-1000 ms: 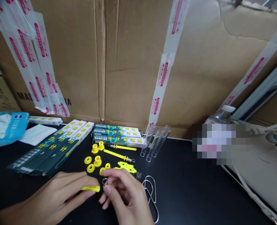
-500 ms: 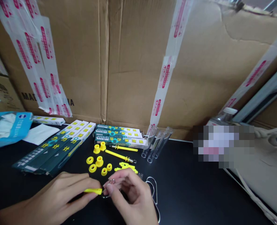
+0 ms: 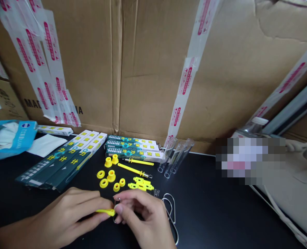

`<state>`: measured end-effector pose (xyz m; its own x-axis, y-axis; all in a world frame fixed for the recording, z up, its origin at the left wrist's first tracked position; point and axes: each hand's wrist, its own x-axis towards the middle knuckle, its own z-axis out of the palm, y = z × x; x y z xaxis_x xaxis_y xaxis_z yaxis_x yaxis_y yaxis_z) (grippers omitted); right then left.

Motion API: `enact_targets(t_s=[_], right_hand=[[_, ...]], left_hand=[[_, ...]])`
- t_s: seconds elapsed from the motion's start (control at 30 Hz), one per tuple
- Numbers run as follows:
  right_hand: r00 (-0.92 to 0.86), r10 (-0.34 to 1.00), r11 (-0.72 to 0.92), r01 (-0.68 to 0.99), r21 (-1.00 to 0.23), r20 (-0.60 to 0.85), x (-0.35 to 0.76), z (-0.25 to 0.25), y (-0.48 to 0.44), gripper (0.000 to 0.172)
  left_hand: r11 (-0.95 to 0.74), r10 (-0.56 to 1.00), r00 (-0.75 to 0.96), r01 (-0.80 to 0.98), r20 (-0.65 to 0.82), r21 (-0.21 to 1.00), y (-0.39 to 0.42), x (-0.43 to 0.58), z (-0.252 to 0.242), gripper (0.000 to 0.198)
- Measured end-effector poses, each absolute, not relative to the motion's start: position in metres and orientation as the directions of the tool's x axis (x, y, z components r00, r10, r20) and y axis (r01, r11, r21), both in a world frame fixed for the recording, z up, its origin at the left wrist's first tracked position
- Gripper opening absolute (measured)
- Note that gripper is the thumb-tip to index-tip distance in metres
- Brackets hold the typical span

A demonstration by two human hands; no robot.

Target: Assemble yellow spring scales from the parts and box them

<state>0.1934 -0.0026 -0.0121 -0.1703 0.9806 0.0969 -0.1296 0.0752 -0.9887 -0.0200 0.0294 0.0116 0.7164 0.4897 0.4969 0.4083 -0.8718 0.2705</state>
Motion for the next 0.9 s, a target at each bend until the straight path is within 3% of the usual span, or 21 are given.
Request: enact_targets(t_s=[0.27, 0.6, 0.7, 0.8, 0.9], right_hand=[[-0.197, 0.964, 0.167, -0.066, -0.984, 0.177, 0.194, -0.016, -0.003, 0.009], [-0.199, 0.98, -0.055, -0.202, -0.978, -0.014, 0.186, -0.006, -0.008, 0.023], [-0.211, 0.976, -0.093, -0.211, -0.973, -0.048, 0.186, -0.006, -0.007, 0.025], [-0.189, 0.982, -0.044, -0.154, -0.987, -0.015, 0.188, -0.007, -0.008, 0.025], [-0.185, 0.977, 0.109, 0.021, -0.994, 0.104, 0.193, -0.008, -0.009, 0.018]], left_hand=[[-0.877, 0.479, 0.72, 0.416, 0.502, 0.24, 0.029, -0.024, 0.003, 0.043], [-0.882, 0.468, 0.705, 0.406, 0.533, 0.238, 0.03, -0.022, 0.006, 0.02], [-0.886, 0.463, 0.723, 0.399, 0.514, 0.236, 0.029, -0.023, 0.006, 0.025], [-0.882, 0.47, 0.721, 0.403, 0.509, 0.245, 0.03, -0.024, 0.005, 0.034], [-0.868, 0.495, 0.694, 0.422, 0.524, 0.261, 0.03, -0.023, 0.005, 0.025]])
